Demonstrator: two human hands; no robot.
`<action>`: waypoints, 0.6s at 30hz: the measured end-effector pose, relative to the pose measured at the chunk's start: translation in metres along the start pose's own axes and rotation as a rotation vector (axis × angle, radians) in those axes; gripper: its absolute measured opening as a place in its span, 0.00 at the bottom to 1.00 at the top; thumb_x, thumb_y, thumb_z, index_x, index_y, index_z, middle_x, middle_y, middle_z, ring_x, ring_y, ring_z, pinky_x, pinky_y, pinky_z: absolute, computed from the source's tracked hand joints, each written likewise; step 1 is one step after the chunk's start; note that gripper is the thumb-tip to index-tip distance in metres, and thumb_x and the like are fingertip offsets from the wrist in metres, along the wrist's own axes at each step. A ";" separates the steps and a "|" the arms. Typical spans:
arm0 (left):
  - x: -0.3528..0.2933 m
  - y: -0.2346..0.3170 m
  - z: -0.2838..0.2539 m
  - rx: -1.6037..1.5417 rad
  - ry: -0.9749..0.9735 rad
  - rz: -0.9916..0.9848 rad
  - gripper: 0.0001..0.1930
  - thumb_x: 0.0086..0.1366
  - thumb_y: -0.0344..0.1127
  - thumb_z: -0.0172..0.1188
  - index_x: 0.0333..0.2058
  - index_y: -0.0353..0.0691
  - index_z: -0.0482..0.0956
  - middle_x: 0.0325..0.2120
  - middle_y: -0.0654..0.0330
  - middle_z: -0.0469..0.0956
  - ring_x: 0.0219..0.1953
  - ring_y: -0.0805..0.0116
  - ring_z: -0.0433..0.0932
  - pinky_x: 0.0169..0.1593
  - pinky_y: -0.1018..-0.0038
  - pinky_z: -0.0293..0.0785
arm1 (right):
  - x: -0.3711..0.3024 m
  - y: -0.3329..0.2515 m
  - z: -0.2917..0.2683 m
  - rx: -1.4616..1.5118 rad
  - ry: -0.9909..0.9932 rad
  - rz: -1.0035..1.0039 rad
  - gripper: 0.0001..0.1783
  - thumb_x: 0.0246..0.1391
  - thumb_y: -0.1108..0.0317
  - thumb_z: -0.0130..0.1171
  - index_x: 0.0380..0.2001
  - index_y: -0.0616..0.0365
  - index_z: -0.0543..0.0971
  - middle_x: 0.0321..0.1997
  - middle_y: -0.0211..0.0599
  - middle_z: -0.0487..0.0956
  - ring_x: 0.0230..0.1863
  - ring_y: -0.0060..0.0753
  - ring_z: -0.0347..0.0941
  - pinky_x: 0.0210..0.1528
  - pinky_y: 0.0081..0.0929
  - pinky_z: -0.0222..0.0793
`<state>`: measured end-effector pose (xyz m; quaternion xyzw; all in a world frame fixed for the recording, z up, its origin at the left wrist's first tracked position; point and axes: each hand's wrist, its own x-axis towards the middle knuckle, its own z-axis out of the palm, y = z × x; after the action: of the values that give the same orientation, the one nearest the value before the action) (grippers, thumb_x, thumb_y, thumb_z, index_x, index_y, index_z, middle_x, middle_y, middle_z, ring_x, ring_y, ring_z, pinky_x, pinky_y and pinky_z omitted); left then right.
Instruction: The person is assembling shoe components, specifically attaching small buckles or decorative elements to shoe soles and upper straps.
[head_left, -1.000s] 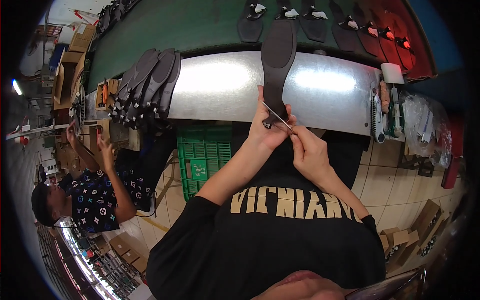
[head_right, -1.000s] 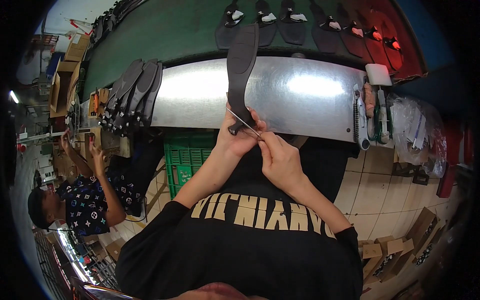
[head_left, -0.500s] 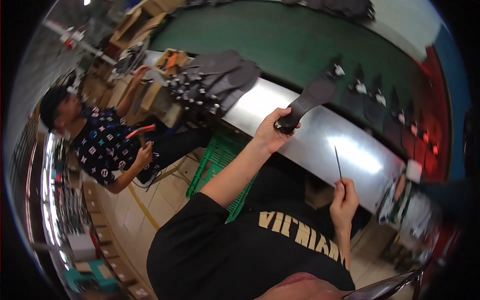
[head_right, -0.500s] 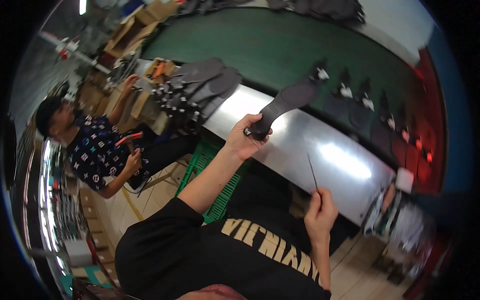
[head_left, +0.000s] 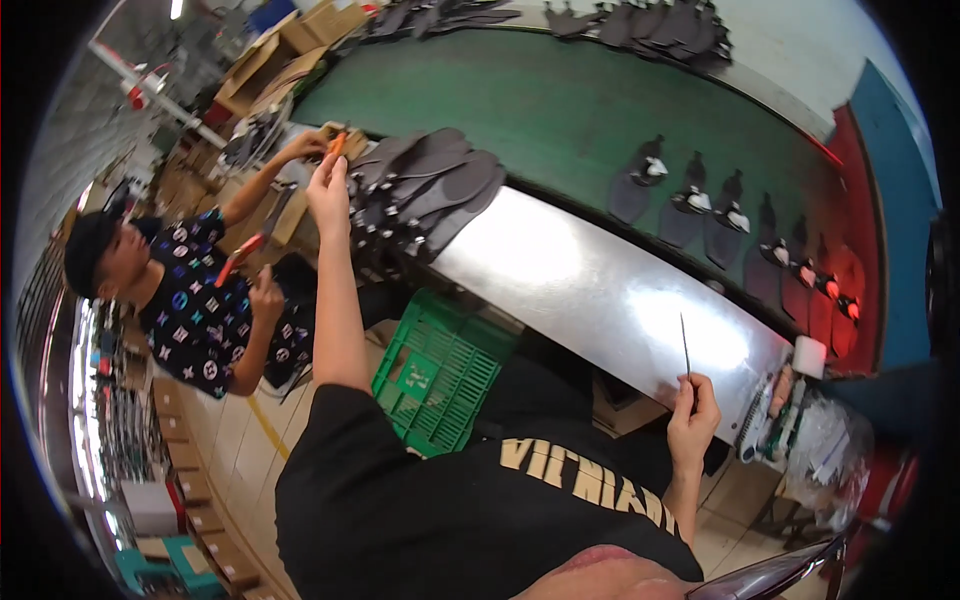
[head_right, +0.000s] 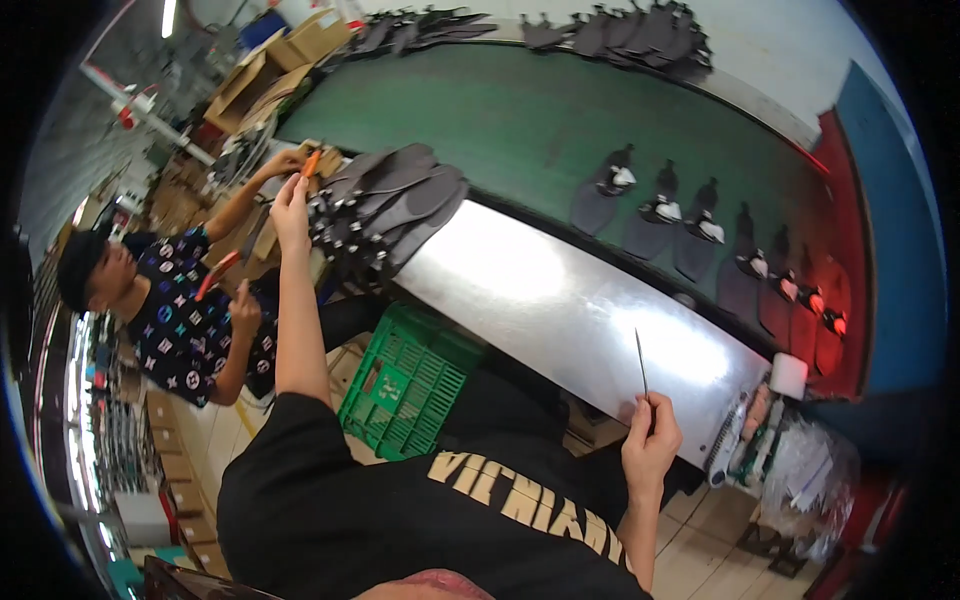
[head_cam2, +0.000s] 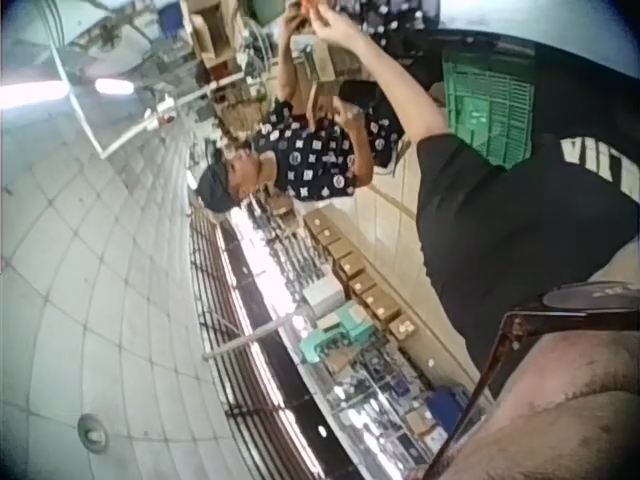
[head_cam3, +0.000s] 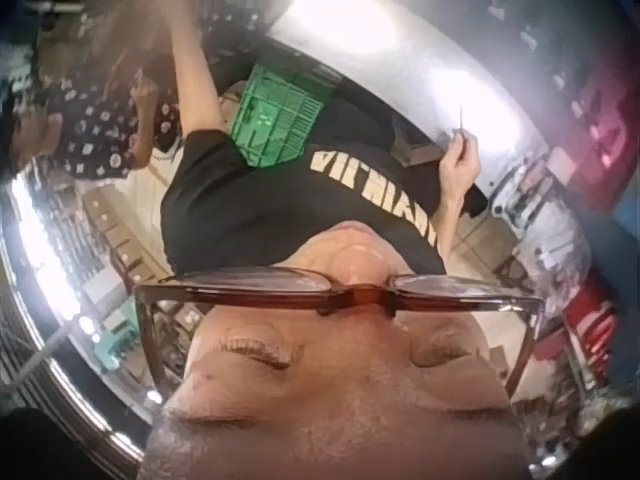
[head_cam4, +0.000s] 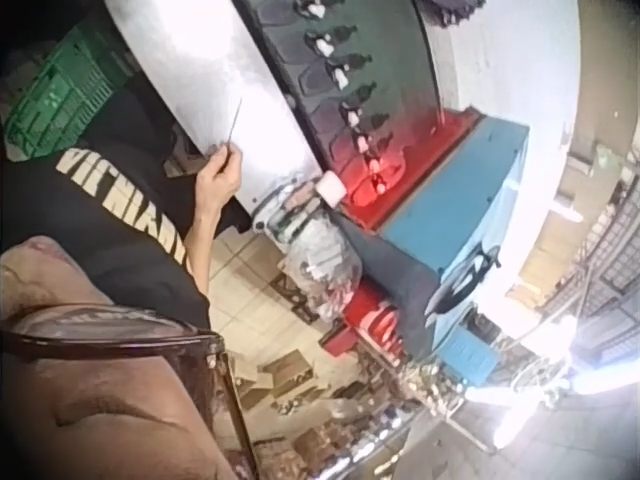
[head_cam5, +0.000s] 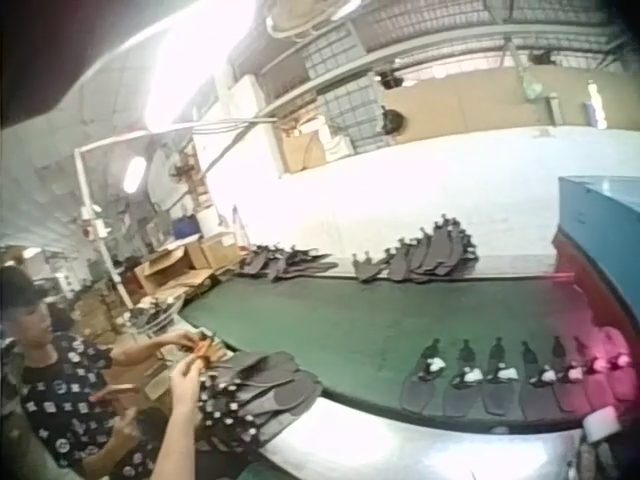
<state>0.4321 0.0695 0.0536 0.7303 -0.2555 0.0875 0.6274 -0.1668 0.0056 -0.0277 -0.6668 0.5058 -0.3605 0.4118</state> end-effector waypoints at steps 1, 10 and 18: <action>-0.016 0.007 0.019 -0.014 -0.010 0.072 0.18 0.64 0.38 0.63 0.47 0.30 0.80 0.37 0.60 0.81 0.37 0.76 0.77 0.43 0.79 0.72 | 0.002 0.002 -0.005 -0.018 0.030 0.016 0.06 0.60 0.76 0.50 0.39 0.66 0.75 0.26 0.38 0.74 0.26 0.25 0.69 0.31 0.21 0.66; -0.175 0.041 0.285 0.056 -0.854 0.196 0.29 0.56 0.48 0.66 0.54 0.40 0.77 0.48 0.52 0.80 0.50 0.56 0.78 0.53 0.64 0.73 | 0.031 0.023 -0.057 -0.469 0.253 -0.196 0.21 0.50 0.79 0.57 0.50 0.62 0.77 0.36 0.45 0.74 0.38 0.47 0.73 0.43 0.36 0.69; -0.230 0.034 0.392 0.434 -0.609 0.486 0.21 0.54 0.46 0.65 0.46 0.47 0.82 0.42 0.50 0.79 0.45 0.50 0.77 0.50 0.61 0.73 | 0.030 0.050 -0.070 -0.696 0.261 -0.155 0.24 0.48 0.76 0.59 0.52 0.54 0.76 0.42 0.42 0.71 0.44 0.48 0.66 0.47 0.40 0.66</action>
<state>0.1430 -0.2498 -0.0974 0.7565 -0.5683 0.0650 0.3170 -0.2415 -0.0433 -0.0434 -0.7516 0.5943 -0.2790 0.0641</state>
